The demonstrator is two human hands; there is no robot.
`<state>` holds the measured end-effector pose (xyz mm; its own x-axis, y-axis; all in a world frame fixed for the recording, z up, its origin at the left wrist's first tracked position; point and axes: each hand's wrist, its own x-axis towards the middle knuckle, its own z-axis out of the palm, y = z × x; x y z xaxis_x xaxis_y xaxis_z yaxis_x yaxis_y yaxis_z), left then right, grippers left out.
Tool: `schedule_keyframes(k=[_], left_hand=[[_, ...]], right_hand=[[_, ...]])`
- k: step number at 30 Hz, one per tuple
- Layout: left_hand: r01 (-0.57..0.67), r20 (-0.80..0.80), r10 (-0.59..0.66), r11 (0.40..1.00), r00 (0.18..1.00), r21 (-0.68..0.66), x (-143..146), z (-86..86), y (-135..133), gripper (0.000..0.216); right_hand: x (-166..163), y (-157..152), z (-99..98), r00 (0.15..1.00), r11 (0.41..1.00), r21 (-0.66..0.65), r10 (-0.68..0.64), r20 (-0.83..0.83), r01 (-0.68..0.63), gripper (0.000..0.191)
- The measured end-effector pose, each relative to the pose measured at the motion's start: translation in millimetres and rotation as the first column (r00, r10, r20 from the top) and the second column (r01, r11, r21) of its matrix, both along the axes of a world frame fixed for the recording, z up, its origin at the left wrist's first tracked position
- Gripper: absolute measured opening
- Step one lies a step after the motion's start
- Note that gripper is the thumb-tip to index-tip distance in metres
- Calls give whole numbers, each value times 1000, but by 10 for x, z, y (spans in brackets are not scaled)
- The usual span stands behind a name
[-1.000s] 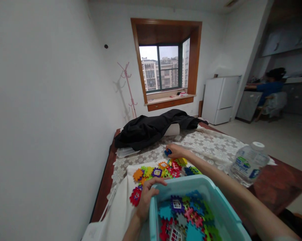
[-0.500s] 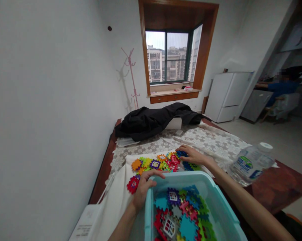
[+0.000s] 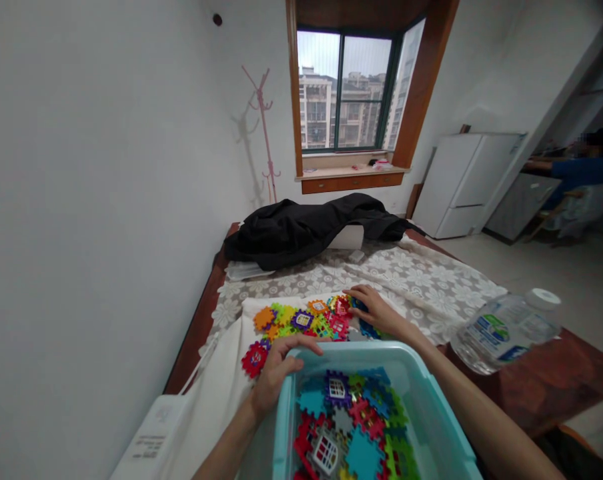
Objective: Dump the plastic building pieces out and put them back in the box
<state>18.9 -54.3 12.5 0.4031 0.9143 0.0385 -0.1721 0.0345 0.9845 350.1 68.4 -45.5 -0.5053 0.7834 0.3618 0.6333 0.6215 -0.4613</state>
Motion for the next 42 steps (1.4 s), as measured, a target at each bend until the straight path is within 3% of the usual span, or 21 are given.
schedule_keyframes(k=[6,11,22,28,31,34,36,38,42], left_hand=[[21,11,-21,1000,1000,-3,24,58,-12,29],[-5,-11,5,1000,1000,2,30,98,-24,28],[-11,-1,11,1000,1000,29,48,123,-54,28],[-10,-3,10,1000,1000,26,48,142,-61,25],[-26,-14,27,999,1000,34,51,155,-73,23],[-28,-17,29,998,999,47,47,147,-76,24],[-13,-11,14,999,1000,53,38,132,-71,25],[14,-12,-13,998,1000,66,29,116,-62,26],[49,-12,-48,995,999,87,25,111,-54,27]], right_hand=[[-156,-78,104,999,999,-35,-8,49,9,52],[-253,-132,150,990,995,-92,60,130,-48,71],[-237,-116,84,983,994,-96,-68,-169,52,22],[-231,-103,30,975,994,-87,-85,-207,68,18],[-212,-82,36,917,977,-80,-212,-337,196,21],[-101,-89,181,865,950,-93,-311,-393,299,34],[24,-121,332,919,969,-78,-246,-309,233,39],[150,-173,462,981,984,-117,-149,-123,135,32],[269,-305,509,977,956,-268,-69,202,123,27]])
